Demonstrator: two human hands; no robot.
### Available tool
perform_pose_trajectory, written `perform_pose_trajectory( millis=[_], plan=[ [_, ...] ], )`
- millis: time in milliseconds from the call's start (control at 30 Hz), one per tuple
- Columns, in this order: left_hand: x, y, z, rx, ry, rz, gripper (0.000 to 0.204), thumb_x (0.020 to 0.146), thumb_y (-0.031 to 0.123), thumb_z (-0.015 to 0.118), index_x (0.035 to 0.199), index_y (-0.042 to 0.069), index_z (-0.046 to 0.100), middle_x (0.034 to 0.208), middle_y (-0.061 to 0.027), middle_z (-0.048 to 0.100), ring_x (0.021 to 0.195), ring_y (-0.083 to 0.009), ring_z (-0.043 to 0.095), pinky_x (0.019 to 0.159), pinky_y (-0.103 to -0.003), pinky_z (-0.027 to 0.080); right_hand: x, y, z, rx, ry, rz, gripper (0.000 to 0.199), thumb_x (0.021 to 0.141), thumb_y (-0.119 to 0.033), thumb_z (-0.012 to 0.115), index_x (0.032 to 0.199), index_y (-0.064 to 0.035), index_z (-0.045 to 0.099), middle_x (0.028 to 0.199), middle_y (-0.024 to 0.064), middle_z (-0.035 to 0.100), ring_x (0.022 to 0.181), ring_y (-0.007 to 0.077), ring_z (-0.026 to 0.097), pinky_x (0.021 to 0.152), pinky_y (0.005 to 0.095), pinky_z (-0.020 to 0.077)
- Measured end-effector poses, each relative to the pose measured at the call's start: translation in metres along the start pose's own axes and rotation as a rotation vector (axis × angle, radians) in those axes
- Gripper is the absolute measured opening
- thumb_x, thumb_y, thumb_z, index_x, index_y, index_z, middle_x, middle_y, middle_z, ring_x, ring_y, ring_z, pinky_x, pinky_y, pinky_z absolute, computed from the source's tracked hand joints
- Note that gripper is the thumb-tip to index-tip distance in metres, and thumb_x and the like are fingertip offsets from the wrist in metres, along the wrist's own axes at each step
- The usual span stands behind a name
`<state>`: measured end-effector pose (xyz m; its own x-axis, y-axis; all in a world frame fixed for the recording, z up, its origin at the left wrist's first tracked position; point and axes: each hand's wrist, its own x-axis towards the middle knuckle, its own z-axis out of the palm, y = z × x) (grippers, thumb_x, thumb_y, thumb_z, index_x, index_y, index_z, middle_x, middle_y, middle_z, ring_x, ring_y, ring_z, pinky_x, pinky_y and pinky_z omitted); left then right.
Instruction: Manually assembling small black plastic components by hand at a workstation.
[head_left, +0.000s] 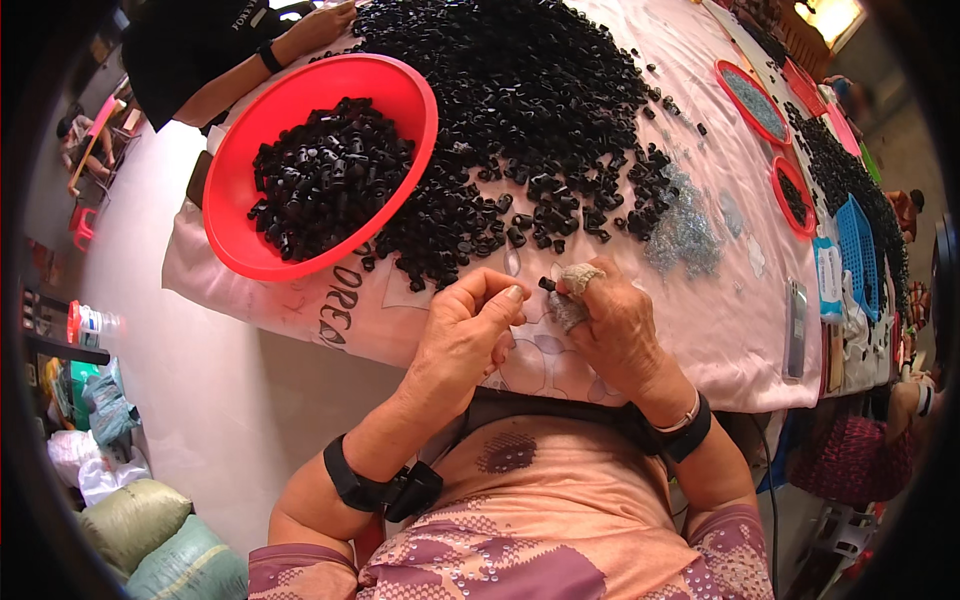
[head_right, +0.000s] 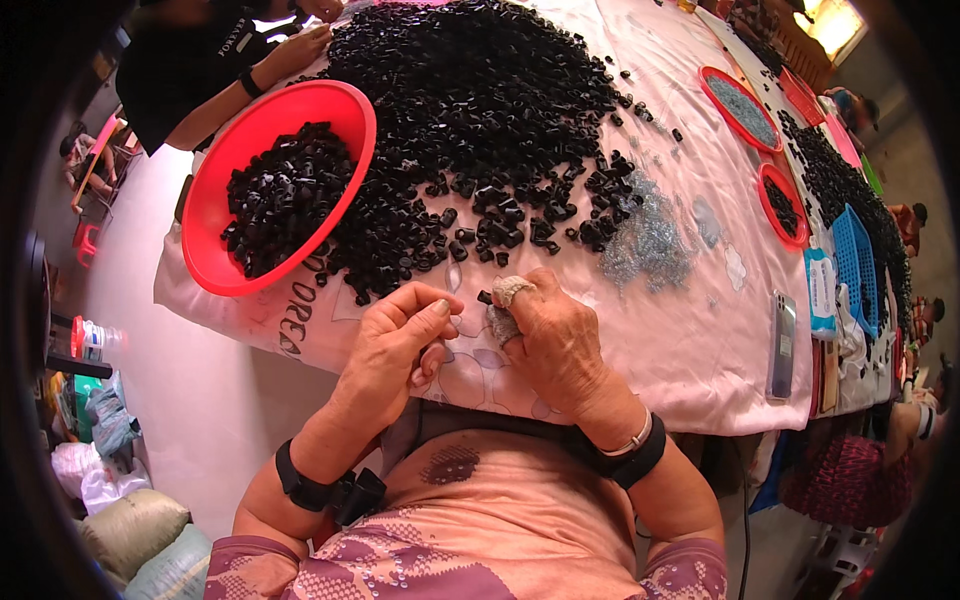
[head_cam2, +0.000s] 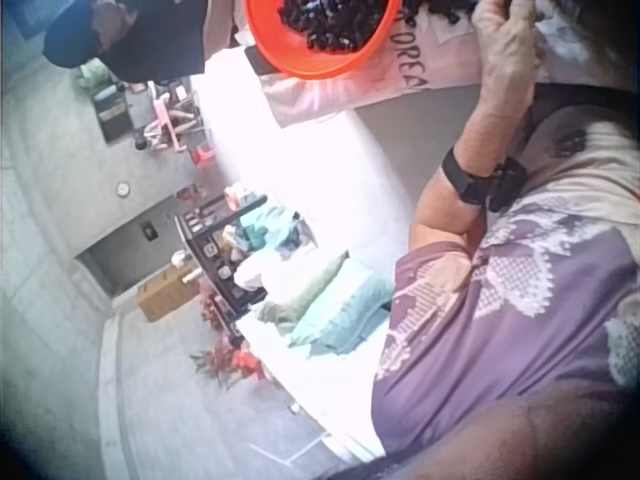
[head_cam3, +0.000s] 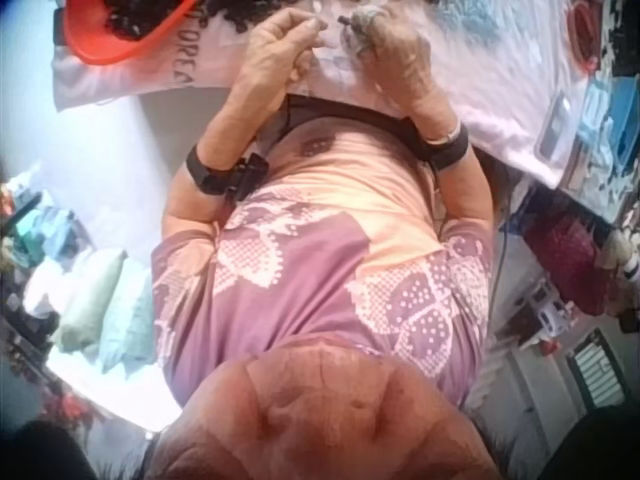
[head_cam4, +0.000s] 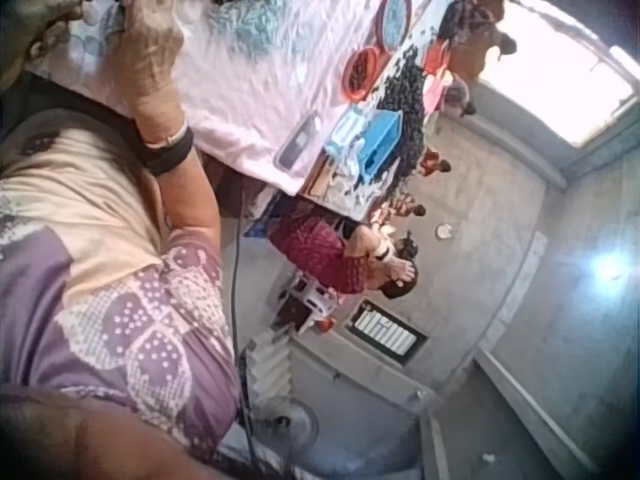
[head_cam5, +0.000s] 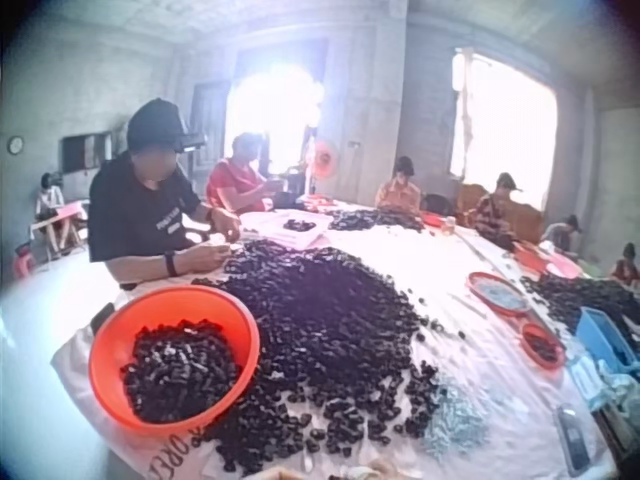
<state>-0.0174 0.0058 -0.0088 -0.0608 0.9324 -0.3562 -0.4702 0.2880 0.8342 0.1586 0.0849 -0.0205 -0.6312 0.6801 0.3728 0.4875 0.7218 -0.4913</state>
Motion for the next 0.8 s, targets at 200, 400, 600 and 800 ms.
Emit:
perform_pose_trajectory(
  millis=[200, 400, 600, 800],
  plan=[
    [-0.001, -0.002, 0.002, 0.003, 0.007, 0.026, 0.019, 0.098, 0.019, 0.057, 0.108, 0.002, 0.057, 0.083, -0.0035, 0.059, 0.05, -0.0016, 0.045, 0.04, -0.016, 0.032, -0.001, -0.002, 0.004, 0.067, 0.091, 0.072, 0.032, 0.073, -0.002, 0.067, 0.104, -0.0076, 0.062, 0.094, 0.0136, 0.059, 0.077, 0.0331, 0.064, 0.063, 0.0411, 0.0515],
    [-0.001, -0.007, 0.005, 0.082, 0.018, 0.072, 0.02, 0.098, 0.019, 0.056, 0.109, 0.002, 0.056, 0.084, -0.0042, 0.06, 0.05, -0.0015, 0.045, 0.04, -0.016, 0.032, -0.007, -0.002, -0.005, 0.212, 0.042, 0.138, 0.03, 0.071, 0.001, 0.071, 0.1, -0.0056, 0.067, 0.085, 0.0115, 0.06, 0.065, 0.0241, 0.063, 0.057, 0.0334, 0.0504],
    [-0.003, -0.005, 0.01, 0.208, -0.011, 0.071, 0.022, 0.1, 0.026, 0.054, 0.104, 0.005, 0.06, 0.076, -0.0016, 0.061, 0.049, -0.0003, 0.043, 0.041, -0.015, 0.031, -0.017, -0.002, -0.008, 0.441, 0.047, 0.102, 0.033, 0.069, 0.004, 0.073, 0.1, -0.0065, 0.068, 0.085, 0.0084, 0.062, 0.065, 0.0222, 0.063, 0.058, 0.0309, 0.051],
    [-0.004, -0.003, 0.009, 0.267, -0.051, 0.05, 0.031, 0.101, 0.033, 0.051, 0.099, 0.005, 0.065, 0.073, -0.0015, 0.063, 0.049, -0.0006, 0.043, 0.042, -0.016, 0.032, -0.014, -0.005, -0.005, 0.428, 0.105, -0.075, 0.032, 0.07, 0.003, 0.073, 0.1, -0.0064, 0.068, 0.09, 0.0117, 0.064, 0.08, 0.0268, 0.066, 0.065, 0.0326, 0.054]
  ],
)
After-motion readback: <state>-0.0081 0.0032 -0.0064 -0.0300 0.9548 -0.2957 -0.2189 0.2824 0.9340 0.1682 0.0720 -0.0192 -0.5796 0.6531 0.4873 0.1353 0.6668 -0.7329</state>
